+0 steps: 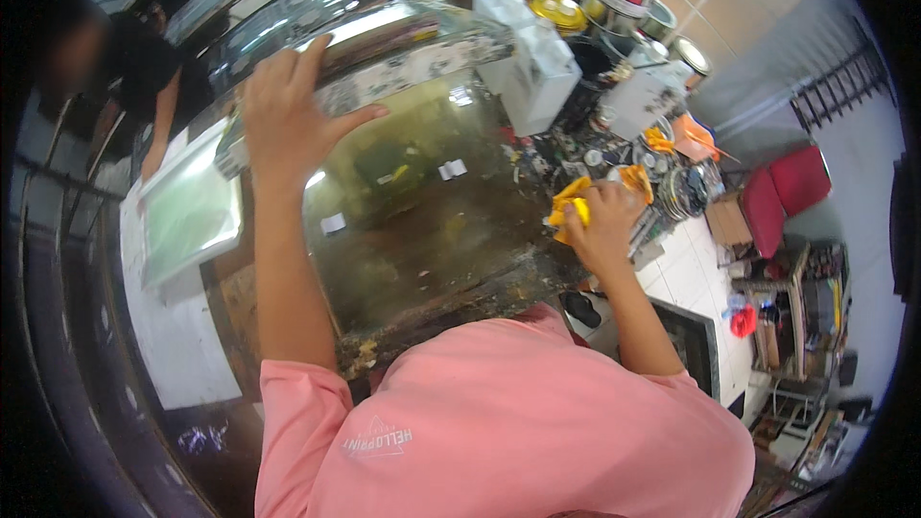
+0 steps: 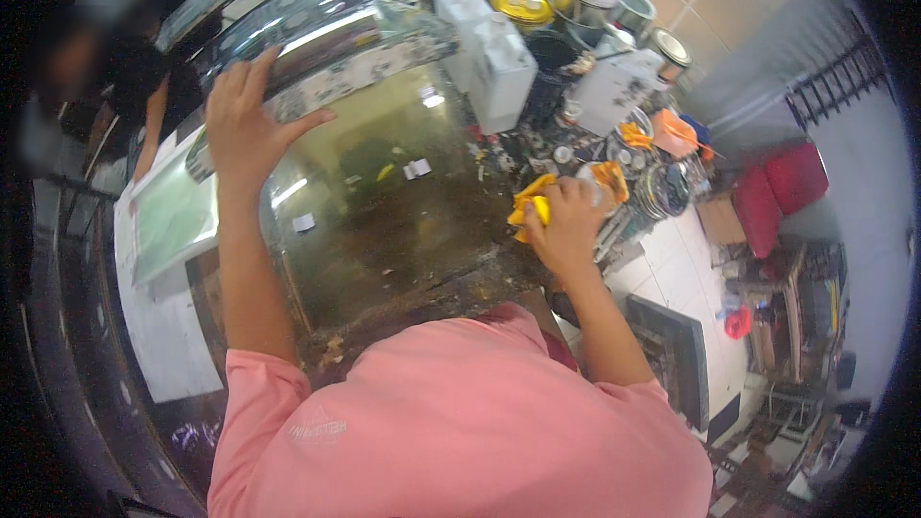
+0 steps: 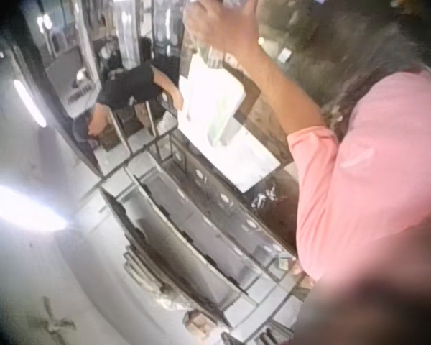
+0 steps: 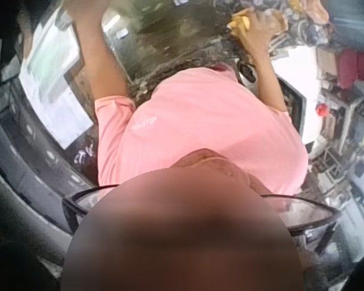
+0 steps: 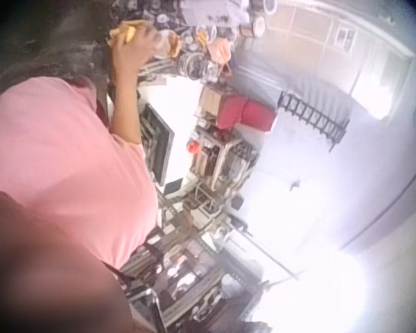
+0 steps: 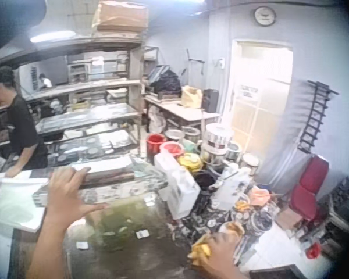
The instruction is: The person repeatedly applies ink to a screen printing frame using a squeegee, then lifts the frame to reveal a flower-shaped print on the fabric below. The person also wipes the frame with a yellow cloth between cycles.
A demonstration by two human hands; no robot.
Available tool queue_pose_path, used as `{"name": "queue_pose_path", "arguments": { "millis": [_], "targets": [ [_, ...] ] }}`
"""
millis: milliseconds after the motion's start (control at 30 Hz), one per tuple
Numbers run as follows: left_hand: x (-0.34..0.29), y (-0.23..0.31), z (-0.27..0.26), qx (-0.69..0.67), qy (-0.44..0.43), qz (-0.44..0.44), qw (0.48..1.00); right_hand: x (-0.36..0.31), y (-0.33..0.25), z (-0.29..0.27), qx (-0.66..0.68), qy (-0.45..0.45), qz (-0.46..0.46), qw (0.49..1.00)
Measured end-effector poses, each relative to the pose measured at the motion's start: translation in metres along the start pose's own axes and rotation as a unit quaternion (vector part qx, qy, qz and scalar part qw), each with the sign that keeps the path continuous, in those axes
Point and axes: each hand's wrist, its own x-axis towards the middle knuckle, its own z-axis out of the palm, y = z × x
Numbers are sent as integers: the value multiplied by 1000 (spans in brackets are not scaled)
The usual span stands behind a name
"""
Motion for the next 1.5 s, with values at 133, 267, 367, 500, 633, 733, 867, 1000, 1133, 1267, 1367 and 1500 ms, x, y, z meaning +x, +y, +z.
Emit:
{"name": "queue_pose_path", "arguments": {
  "millis": [133, 267, 367, 500, 633, 733, 867, 1000, 1133, 1267, 1367, 1500],
  "targets": [
    [4, -1, -3, 5, -3, 6, 1000, 55, -45, -73, 78, 145, -61, 985],
    [1, -8, -8, -17, 2, -18, 1000, 156, -141, -108, 286, 251, -263, 887],
    [4, -10, -4, -22, -4, -17, 1000, 236, -207, -69, 215, 259, -383, 860],
    [13, -12, 4, -44, -26, -22, 998, 259, -232, -28, 74, 182, -384, 902],
    [4, -17, 3, 33, 60, 29, 997, 263, -241, -23, 111, 183, -336, 917],
    [-33, -9, -28, -70, 142, 51, 986, 264, -251, -35, 121, 169, -325, 923],
    [-133, -67, -30, -84, 9, 39, 996, 274, -256, -51, 152, 165, -330, 917],
    [-223, -165, -28, 129, -146, -281, 940, 292, -263, -60, 147, 136, -312, 929],
    [-253, -187, -16, 153, -322, -309, 882, 307, -262, -58, 156, 155, -321, 921],
    [-252, -184, -8, 125, -275, -339, 891, 304, -260, -58, 153, 164, -313, 923],
    [-246, -201, -16, 52, -235, -406, 881, 303, -259, -56, 163, 164, -321, 919],
    [-209, -212, -43, 106, -170, -289, 936, 311, -269, -66, 173, 138, -316, 922]
  ]
}}
